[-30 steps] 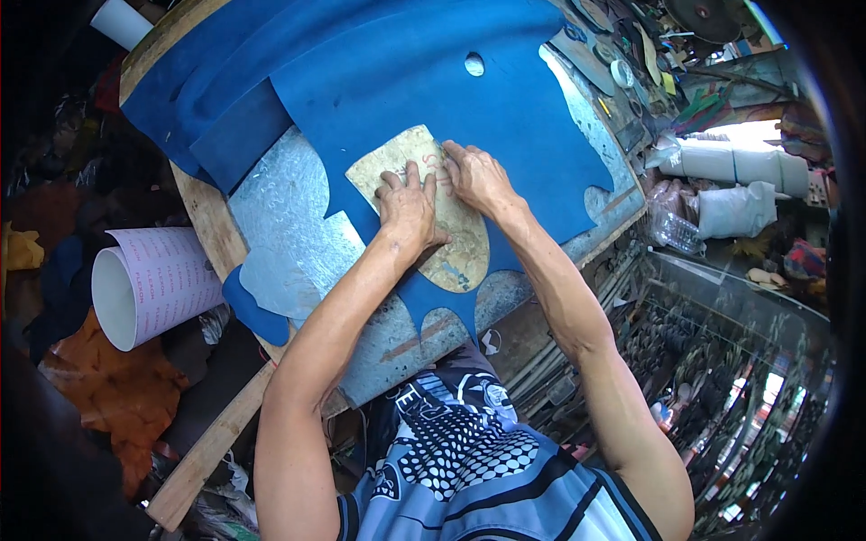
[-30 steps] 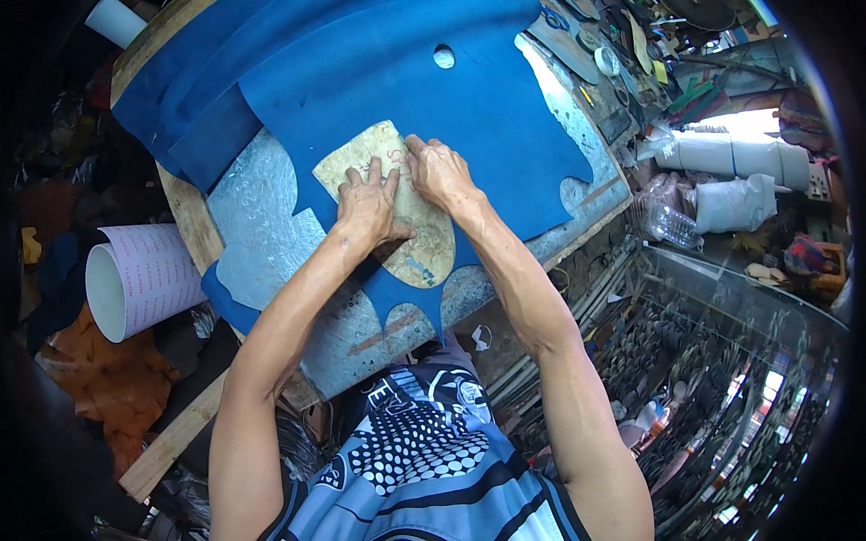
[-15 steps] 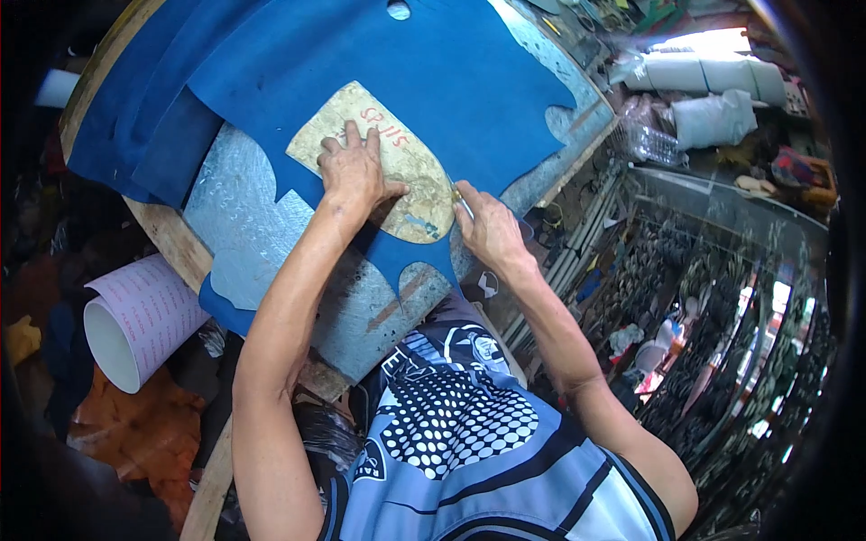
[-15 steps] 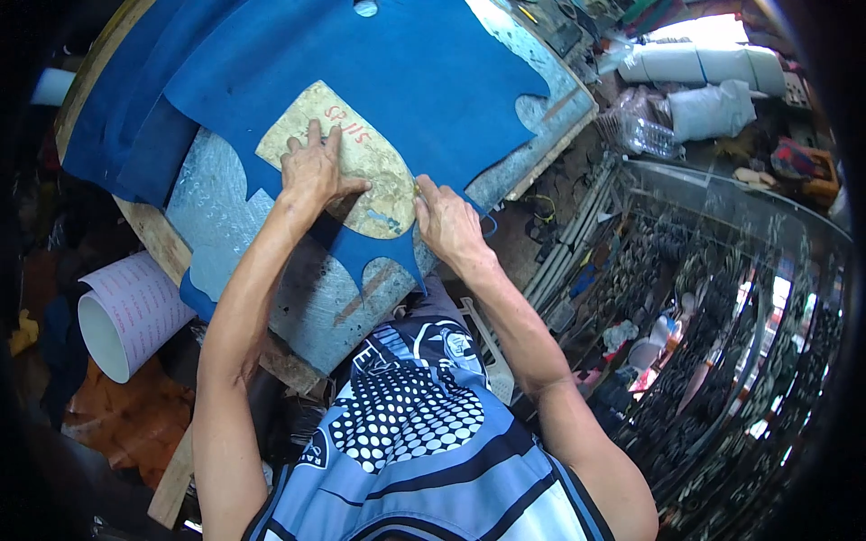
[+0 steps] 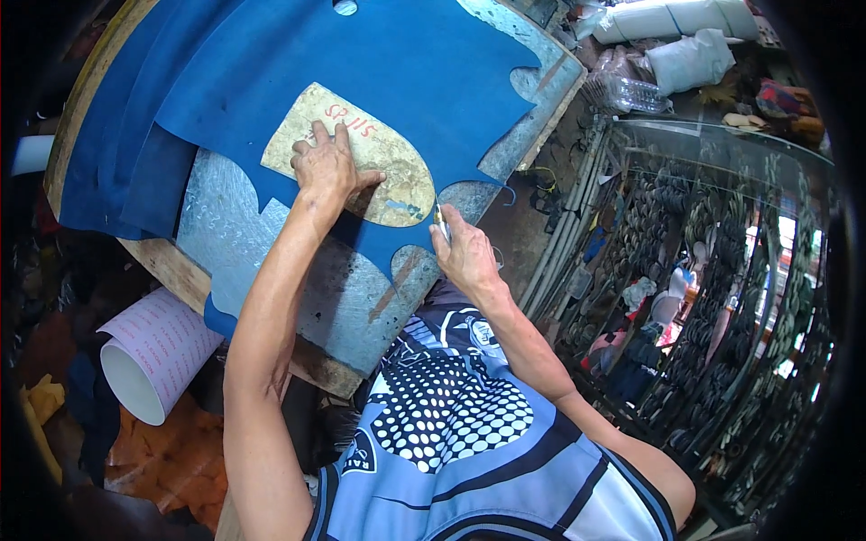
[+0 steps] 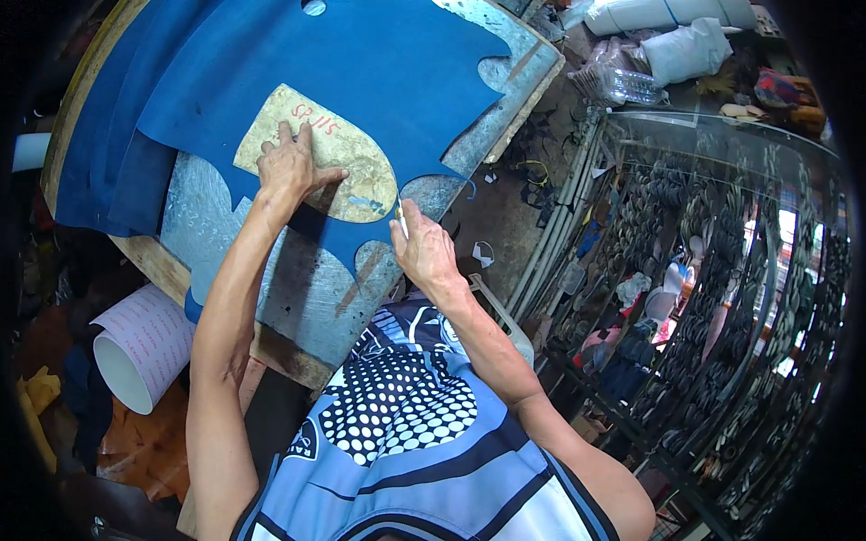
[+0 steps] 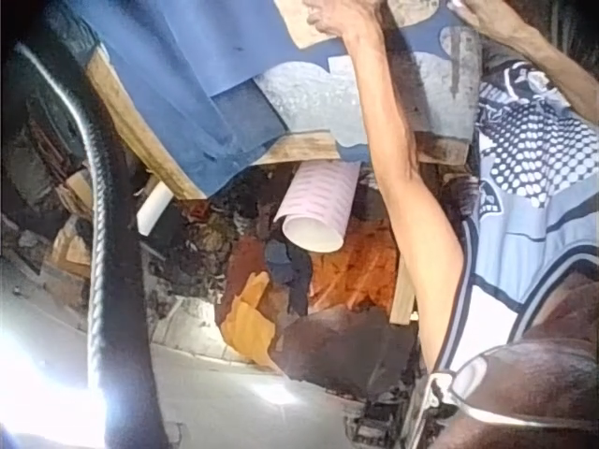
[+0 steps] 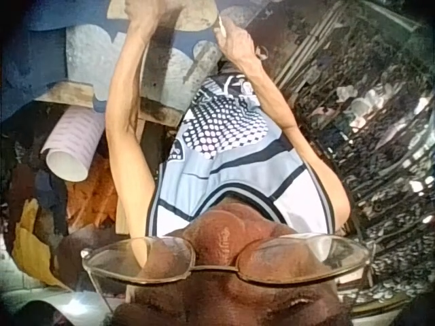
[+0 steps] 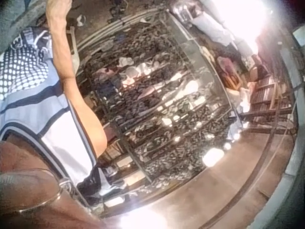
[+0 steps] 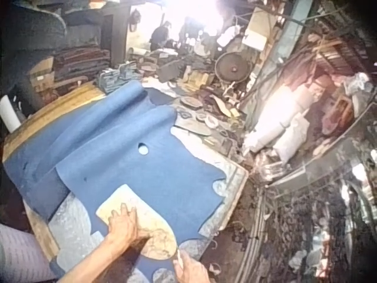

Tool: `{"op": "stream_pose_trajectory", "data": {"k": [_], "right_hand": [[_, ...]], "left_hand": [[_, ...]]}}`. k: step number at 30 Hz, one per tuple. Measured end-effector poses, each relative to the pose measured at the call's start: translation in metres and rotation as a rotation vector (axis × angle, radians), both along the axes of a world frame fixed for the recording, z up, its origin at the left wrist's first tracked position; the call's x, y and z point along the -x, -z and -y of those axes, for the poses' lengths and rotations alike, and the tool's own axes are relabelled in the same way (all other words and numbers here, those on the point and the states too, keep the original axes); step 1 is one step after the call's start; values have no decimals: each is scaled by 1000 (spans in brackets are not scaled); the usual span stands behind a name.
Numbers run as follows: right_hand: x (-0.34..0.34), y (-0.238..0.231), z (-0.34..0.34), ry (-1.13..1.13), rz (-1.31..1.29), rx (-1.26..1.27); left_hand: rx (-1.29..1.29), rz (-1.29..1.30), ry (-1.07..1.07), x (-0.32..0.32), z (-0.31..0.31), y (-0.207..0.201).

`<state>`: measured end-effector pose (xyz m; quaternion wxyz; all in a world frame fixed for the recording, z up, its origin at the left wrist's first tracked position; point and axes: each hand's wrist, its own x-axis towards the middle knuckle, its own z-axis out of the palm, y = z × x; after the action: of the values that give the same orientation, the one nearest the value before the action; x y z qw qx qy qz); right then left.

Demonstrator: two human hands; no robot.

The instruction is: Cutting shoe component patterns from a large sheet of blue leather using a handheld blade and cardboard templates.

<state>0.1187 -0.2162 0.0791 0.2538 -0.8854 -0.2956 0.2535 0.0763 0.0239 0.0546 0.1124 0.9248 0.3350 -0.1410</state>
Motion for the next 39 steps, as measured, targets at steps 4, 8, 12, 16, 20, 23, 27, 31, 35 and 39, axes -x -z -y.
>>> {"op": "stream_pose_trajectory", "data": {"k": [4, 8, 12, 16, 20, 23, 27, 31, 35, 39], "right_hand": [[8, 0, 1, 26, -21, 21], [13, 0, 4, 41, -37, 3], [17, -23, 3, 93, -178, 30], [-6, -45, -6, 201, -420, -36], [-49, -6, -32, 53, -91, -160], [-60, -4, -57, -46, -16, -133], [-69, 3, -60, -94, -94, -179], [-92, 14, -67, -79, -253, -190], [-129, 11, -90, -143, -892, -107], [-180, -10, -128, -201, -1325, -298]], "left_hand": [[-4, -7, 3, -3, 0, 1], [-18, -7, 9, -5, 1, -2], [-7, 17, -18, 1, -2, -1], [-84, 185, -55, 17, 5, 11], [-19, 339, -112, 31, 30, 10], [-52, 524, -161, 50, 63, 25], [11, 554, -226, 59, 102, 32], [-28, 597, -221, 61, 106, 37], [59, 584, -212, 69, 107, 25], [11, 618, -167, 59, 105, -18]]}}
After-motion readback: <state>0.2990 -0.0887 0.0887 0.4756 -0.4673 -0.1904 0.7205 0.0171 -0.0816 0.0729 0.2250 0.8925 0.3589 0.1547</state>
